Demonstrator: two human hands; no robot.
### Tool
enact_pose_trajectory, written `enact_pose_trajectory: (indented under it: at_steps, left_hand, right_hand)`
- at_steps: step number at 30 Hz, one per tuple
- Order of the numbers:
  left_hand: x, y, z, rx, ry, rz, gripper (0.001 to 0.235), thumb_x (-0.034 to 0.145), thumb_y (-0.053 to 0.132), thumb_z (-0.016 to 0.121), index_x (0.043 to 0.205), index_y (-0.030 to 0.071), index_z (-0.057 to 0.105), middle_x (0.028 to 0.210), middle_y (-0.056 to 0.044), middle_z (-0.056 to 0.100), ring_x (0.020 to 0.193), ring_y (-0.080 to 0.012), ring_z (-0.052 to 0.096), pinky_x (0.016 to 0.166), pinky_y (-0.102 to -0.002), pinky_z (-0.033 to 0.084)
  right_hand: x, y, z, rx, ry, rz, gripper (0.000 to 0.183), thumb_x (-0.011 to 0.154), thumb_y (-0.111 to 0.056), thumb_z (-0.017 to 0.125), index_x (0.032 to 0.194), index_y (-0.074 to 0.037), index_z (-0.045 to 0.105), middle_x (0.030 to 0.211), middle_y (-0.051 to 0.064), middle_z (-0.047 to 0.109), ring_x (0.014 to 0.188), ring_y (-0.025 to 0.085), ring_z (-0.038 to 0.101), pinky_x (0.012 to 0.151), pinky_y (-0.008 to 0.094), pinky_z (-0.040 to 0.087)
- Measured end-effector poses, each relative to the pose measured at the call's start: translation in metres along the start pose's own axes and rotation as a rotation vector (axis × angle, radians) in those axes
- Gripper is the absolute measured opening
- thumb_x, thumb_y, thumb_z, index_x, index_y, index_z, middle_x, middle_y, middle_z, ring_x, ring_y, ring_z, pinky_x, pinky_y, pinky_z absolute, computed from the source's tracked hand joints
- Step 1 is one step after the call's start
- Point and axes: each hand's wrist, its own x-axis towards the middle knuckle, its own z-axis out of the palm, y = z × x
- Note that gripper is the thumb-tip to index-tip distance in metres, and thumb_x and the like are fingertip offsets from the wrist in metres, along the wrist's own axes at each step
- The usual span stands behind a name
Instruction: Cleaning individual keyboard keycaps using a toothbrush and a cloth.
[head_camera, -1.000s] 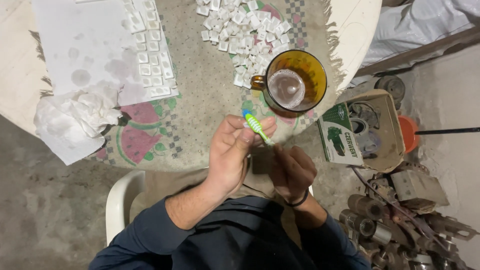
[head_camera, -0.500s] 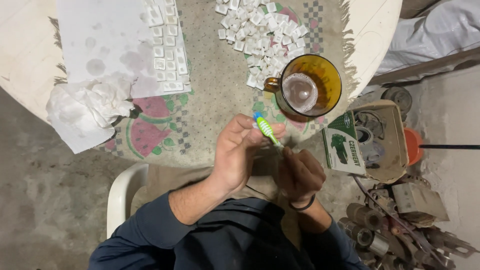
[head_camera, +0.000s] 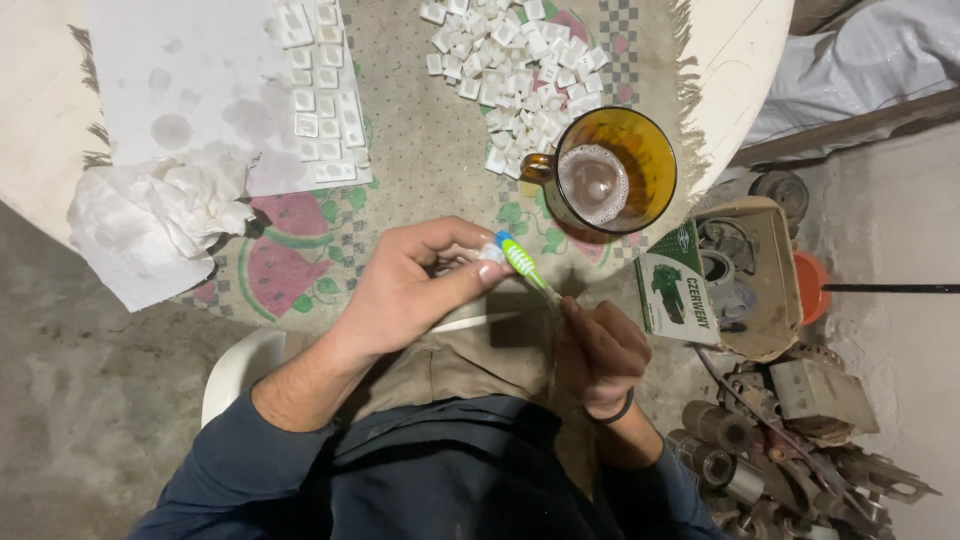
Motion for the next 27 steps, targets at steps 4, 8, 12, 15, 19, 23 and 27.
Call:
enact_pose_trajectory:
  at_steps: [4, 8, 12, 15, 19, 23, 27]
  left_hand:
    - [-0.002, -0.017, 0.007, -0.313, 0.079, 0.041, 0.018, 0.100, 0.002, 0.067, 0.117, -0.004, 0.069, 0.109, -0.010, 0.077, 0.103, -0.0126, 0.072, 0.094, -0.027, 0.058]
    - [-0.003, -0.034, 0.028, -0.451, 0.145, 0.028, 0.018, 0.101, 0.001, 0.066, 0.117, -0.006, 0.068, 0.107, -0.014, 0.076, 0.100, -0.0154, 0.072, 0.089, -0.027, 0.057]
    - [-0.001, -0.047, 0.046, -0.630, 0.230, 0.042, 0.013, 0.100, 0.001, 0.067, 0.111, -0.003, 0.067, 0.102, -0.014, 0.076, 0.095, -0.0185, 0.075, 0.086, -0.032, 0.063]
    - [0.001, -0.039, 0.040, -0.588, 0.279, 0.096, 0.014, 0.102, 0.001, 0.066, 0.115, -0.004, 0.069, 0.107, -0.014, 0.077, 0.093, -0.0168, 0.072, 0.087, -0.031, 0.060]
    - [0.000, -0.041, 0.048, -0.618, 0.254, 0.042, 0.014, 0.099, 0.001, 0.066, 0.112, -0.004, 0.068, 0.108, -0.012, 0.076, 0.094, -0.0166, 0.073, 0.087, -0.032, 0.062]
    - [-0.001, -0.044, 0.051, -0.622, 0.228, 0.033, 0.012, 0.100, -0.001, 0.067, 0.112, -0.005, 0.068, 0.106, -0.015, 0.076, 0.093, -0.0180, 0.072, 0.087, -0.032, 0.060]
    - [0.000, -0.047, 0.052, -0.702, 0.268, 0.028, 0.012, 0.099, -0.003, 0.066, 0.111, -0.005, 0.069, 0.105, -0.016, 0.075, 0.093, -0.0204, 0.073, 0.088, -0.035, 0.062]
  right_hand:
    - [-0.001, -0.003, -0.001, 0.009, -0.046, -0.002, 0.035, 0.082, 0.014, 0.067, 0.115, 0.002, 0.070, 0.071, 0.009, 0.056, 0.058, 0.021, 0.051, 0.055, 0.033, 0.039]
    - [0.003, -0.012, 0.011, 0.035, 0.021, 0.087, 0.036, 0.082, 0.014, 0.065, 0.117, 0.004, 0.069, 0.076, 0.012, 0.058, 0.062, 0.021, 0.056, 0.059, 0.031, 0.044]
    - [0.004, -0.016, 0.019, 0.060, 0.045, 0.124, 0.035, 0.085, 0.012, 0.065, 0.119, 0.007, 0.067, 0.075, 0.011, 0.059, 0.064, 0.020, 0.057, 0.063, 0.030, 0.047]
    - [-0.015, -0.010, 0.015, 0.153, 0.051, 0.162, 0.036, 0.085, 0.012, 0.062, 0.120, 0.005, 0.068, 0.076, 0.012, 0.061, 0.064, 0.020, 0.058, 0.063, 0.030, 0.047]
    - [-0.020, -0.008, 0.017, 0.151, 0.048, 0.159, 0.035, 0.087, 0.012, 0.062, 0.121, 0.005, 0.068, 0.076, 0.011, 0.062, 0.066, 0.020, 0.061, 0.064, 0.030, 0.049]
    - [-0.014, -0.008, 0.013, 0.105, 0.022, 0.160, 0.034, 0.087, 0.011, 0.064, 0.120, 0.005, 0.067, 0.082, 0.015, 0.064, 0.070, 0.023, 0.063, 0.068, 0.032, 0.051]
    - [-0.010, -0.004, 0.012, 0.114, 0.013, 0.177, 0.036, 0.084, 0.012, 0.062, 0.118, 0.005, 0.069, 0.080, 0.014, 0.065, 0.067, 0.021, 0.063, 0.065, 0.030, 0.050]
